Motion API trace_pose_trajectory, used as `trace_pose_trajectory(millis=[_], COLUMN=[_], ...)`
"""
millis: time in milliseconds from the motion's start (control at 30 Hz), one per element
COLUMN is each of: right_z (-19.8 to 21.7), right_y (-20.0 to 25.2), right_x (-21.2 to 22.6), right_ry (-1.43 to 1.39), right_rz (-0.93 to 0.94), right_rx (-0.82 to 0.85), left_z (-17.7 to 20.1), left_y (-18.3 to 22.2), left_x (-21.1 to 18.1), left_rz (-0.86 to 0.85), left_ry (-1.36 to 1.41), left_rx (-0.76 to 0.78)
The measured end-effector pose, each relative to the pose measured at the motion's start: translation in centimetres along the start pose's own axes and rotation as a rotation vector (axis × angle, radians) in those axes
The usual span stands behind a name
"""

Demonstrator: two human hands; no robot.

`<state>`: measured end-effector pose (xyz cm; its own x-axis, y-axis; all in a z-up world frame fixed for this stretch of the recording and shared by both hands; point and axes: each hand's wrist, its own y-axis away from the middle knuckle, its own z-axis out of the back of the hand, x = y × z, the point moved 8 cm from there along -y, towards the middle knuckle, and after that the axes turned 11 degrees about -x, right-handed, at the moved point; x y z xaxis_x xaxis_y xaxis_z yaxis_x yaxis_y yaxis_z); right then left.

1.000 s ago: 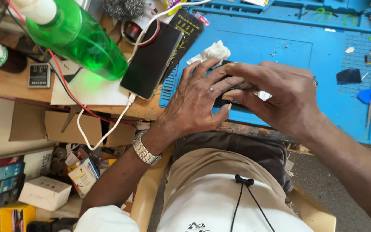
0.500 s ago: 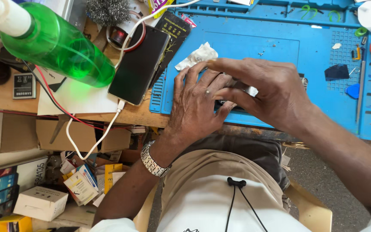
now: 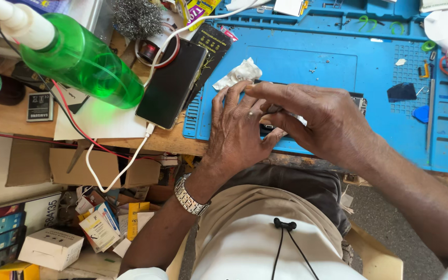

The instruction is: The person uses a screwdriver to remove screws from the internal chassis of a smartphone, manipulates internal components including a circuit board and cables, and then attaches a blue back cover onto the phone.

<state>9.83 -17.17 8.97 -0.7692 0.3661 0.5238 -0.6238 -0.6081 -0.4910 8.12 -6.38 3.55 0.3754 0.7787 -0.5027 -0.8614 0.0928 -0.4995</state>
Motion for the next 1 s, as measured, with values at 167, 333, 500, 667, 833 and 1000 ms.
trace_pose_trajectory(millis=[167, 333, 500, 667, 833, 1000], right_z=[4.4, 8.0, 7.0, 6.6, 6.7, 6.3], right_y=[0.4, 1.0, 2.7, 3.4, 3.0, 3.0], right_x=[-2.8, -9.6, -12.9, -12.9, -13.0, -12.9], right_ry=[-0.325, -0.241, -0.121, -0.019, -0.016, 0.040], right_rz=[-0.134, -0.261, -0.256, -0.241, -0.249, -0.241], right_rx=[-0.368, -0.518, -0.487, -0.485, -0.489, -0.462], left_z=[0.8, 0.6, 0.1, 0.1, 0.2, 0.2], left_y=[-0.6, 0.3, 0.1, 0.1, 0.2, 0.2], left_x=[-0.7, -0.5, -0.3, -0.3, -0.1, 0.1], left_rz=[0.005, -0.012, -0.011, -0.022, 0.005, 0.012], left_ry=[0.017, 0.030, -0.013, -0.020, -0.004, 0.015], left_rx=[-0.057, -0.029, -0.024, -0.005, -0.005, -0.010])
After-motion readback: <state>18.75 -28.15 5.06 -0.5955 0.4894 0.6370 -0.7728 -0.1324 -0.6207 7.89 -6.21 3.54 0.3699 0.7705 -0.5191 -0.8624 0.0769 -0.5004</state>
